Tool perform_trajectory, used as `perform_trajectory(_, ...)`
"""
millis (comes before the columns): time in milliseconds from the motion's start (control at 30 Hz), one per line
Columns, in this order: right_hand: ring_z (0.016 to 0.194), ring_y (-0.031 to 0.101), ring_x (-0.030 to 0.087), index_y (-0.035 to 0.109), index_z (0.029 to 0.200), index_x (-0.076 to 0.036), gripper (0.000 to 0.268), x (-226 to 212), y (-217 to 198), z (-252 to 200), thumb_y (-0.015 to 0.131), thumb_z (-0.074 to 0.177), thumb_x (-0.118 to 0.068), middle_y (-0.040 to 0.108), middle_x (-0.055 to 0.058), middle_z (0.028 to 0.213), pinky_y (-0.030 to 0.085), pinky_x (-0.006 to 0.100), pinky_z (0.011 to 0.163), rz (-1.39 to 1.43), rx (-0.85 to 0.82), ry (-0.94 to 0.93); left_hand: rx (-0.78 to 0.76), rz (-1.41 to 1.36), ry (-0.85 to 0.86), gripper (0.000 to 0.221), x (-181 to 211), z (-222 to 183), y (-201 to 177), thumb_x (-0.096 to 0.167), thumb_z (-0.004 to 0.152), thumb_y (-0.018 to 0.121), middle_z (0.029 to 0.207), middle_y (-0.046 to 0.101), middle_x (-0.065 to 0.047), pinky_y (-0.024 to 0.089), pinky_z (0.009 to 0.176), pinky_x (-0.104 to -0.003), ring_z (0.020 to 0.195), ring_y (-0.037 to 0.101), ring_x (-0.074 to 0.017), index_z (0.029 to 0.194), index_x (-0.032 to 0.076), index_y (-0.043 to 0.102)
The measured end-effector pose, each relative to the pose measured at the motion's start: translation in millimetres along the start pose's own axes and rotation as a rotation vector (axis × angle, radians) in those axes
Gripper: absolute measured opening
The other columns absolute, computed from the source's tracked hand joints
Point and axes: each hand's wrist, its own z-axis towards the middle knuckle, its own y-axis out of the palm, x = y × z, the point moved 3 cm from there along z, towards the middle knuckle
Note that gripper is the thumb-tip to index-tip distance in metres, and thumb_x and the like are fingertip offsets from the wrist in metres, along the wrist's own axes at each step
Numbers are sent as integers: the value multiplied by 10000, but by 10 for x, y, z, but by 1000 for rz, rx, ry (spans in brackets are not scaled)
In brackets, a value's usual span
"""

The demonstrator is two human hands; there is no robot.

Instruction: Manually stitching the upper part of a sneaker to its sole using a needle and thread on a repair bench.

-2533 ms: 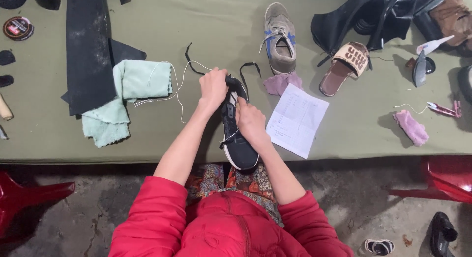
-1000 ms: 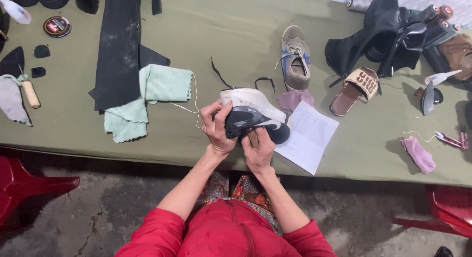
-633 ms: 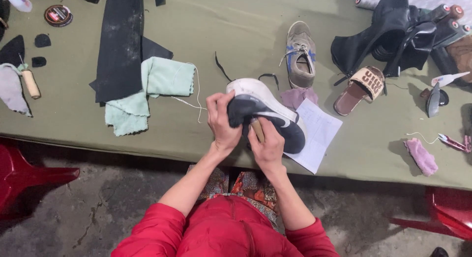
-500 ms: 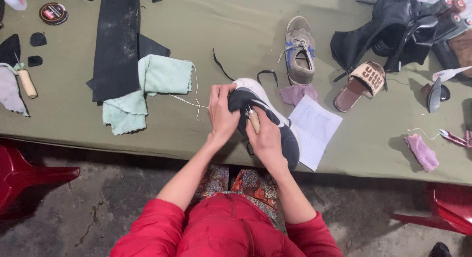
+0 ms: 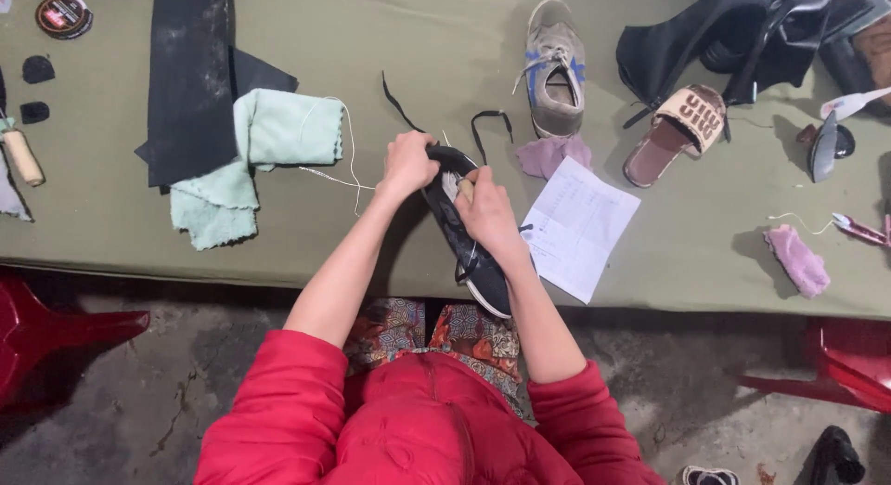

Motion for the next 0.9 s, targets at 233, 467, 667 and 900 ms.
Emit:
perform_trajectory(233,1027,703,488,538,1227,-134,322,-160,-18,-142,593,937,-263,723,247,987,559,599,899,-62,-125,17,3,20,-4,326,72,-117,-120,61,766,792,1011,749,-190,577,870,-591,1016,722,-465,1089,96,792)
perform_trajectory(467,996,704,514,499,1232,-107,306,-194,90,-251,528,956,-237,704,285,980,561,622,876,-109,-120,37,-49,3,17,358,169,-254,-270,47,817,775,1076,746,-226,577,912,-581,1051,713,-469,1173,75,773)
perform_trajectory(667,989,704,511,475,1268,-82,338,-330,-52,-331,507,956,-209,705,271,1007,555,641,862,-116,-84,65,-46,14,32,362,199,-279,-275,52,824,774,1089,741,-242,579,913,-578,1052,713,-470,1186,60,763)
perform_trajectory(900,970,707,516,465,1274,-80,336,-185,85,-218,480,963,-204,704,271,995,554,649,849,-134,-79,25,-42,65,57,351,145,-199,-159,71,832,778,1058,745,-242,586,893,-567,1016,727,-464,1182,51,769)
